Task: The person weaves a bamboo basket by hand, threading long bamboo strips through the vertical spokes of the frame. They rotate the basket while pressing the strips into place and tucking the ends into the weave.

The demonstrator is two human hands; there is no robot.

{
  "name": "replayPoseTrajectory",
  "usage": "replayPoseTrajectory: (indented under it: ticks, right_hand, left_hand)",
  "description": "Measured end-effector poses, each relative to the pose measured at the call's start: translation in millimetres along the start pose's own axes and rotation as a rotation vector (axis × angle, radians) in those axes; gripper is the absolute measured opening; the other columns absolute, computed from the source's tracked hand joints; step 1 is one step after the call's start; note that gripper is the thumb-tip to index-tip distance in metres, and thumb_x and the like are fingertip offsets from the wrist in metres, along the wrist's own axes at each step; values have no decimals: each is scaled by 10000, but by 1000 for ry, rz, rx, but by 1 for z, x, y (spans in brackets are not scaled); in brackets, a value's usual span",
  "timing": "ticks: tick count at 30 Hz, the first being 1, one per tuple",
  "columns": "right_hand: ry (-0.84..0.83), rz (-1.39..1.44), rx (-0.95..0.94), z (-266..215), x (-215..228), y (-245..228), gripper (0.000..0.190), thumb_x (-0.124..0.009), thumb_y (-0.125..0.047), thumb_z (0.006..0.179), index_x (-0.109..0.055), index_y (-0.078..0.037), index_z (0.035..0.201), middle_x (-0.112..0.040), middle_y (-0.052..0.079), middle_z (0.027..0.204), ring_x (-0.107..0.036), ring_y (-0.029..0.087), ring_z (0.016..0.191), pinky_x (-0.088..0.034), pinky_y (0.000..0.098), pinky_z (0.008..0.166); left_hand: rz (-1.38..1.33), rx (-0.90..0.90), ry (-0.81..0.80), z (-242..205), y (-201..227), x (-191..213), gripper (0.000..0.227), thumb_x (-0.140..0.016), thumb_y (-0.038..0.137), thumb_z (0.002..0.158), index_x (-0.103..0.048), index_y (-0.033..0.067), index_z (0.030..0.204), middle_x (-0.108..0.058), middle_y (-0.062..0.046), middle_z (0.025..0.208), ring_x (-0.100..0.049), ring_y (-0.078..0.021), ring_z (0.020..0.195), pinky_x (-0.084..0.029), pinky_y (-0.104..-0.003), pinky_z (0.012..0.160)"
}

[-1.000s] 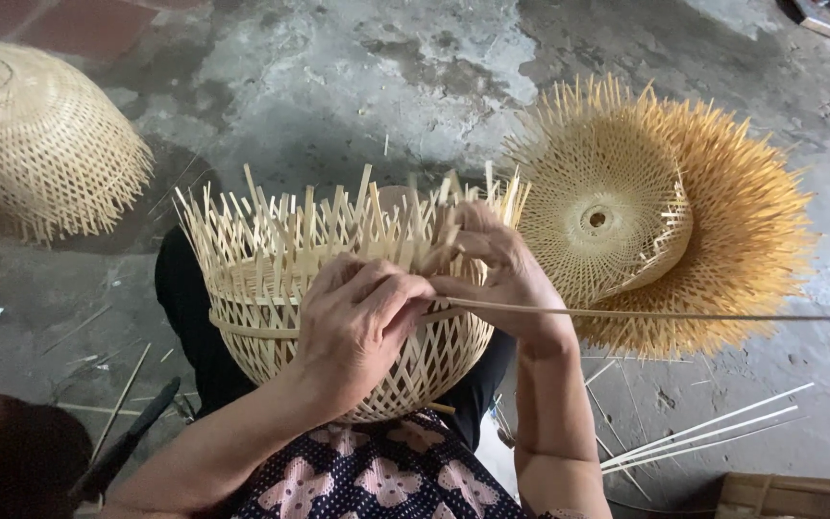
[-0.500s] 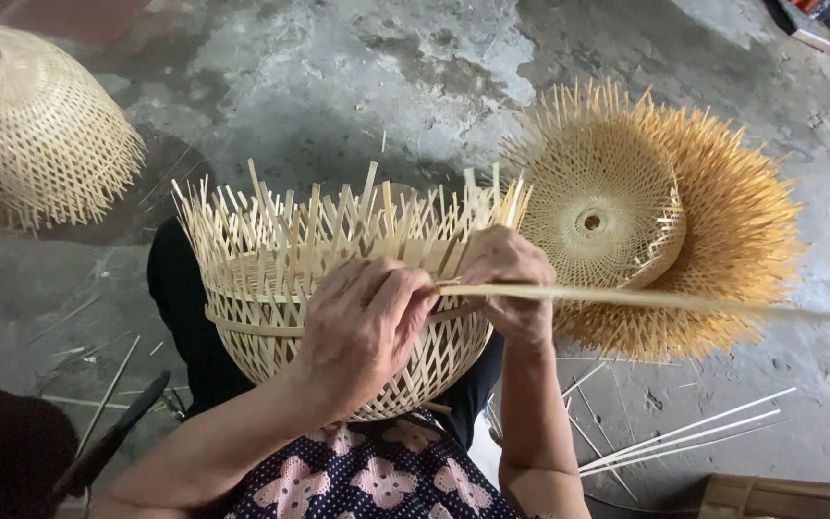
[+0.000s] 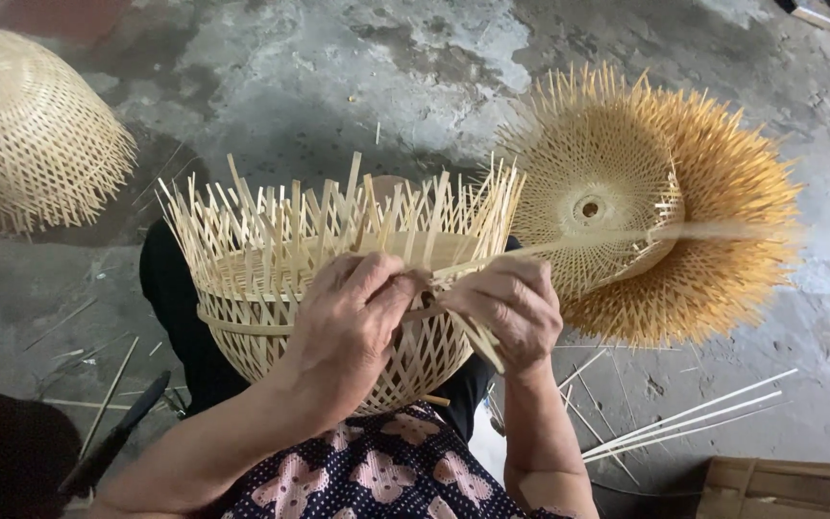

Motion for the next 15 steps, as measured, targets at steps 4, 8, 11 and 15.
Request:
replayPoseTrajectory:
  ticks: [4, 8, 11, 15]
  right_hand:
    - [-75, -17, -176, 27, 12, -10, 260, -839, -358, 837, -744, -206, 1026, -727, -58, 1013, -649, 143, 1038, -530, 354, 912]
    - [-165, -26, -271, 47, 22, 3, 326, -759, -427, 802, -744, -209, 1044, -743, -57, 990, -647, 112, 982, -470, 383, 908]
    - [-238, 211, -374, 35, 36, 41, 204, -699, -368, 1001, -744, -183, 1075, -764, -54, 995, -667, 43, 928, -503, 342, 923]
    - [-274, 212, -351, 17, 17, 66, 154, -732, -322, 993, -748, -168, 994, -745, -45, 920, -646, 31, 862, -495, 347, 898]
  left_hand:
    - [34, 1, -14, 3, 0, -2, 250, -782, 108, 896, -719, 9, 1117, -639, -71, 985, -593, -182, 864, -552, -323, 779]
    - [-33, -4, 92, 9, -1, 3, 236, -780, 170, 878, -716, 14, 1044, -621, -63, 888, -566, -165, 720, -529, -312, 635]
    - [-15, 27, 181, 6, -9, -12, 143, -779, 151, 959, -672, 56, 964, -604, -40, 881, -570, -142, 722, -530, -311, 646]
    - [-4, 32, 161, 8, -12, -12, 142, -761, 171, 967, -654, 77, 963, -604, -40, 879, -575, -146, 734, -540, -293, 654]
Point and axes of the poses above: each hand's wrist, its own z-axis towards the middle knuckle, its own x-axis out of the back of the hand, y = z × x, the point moved 2 cm from there along z, towards the middle knuckle
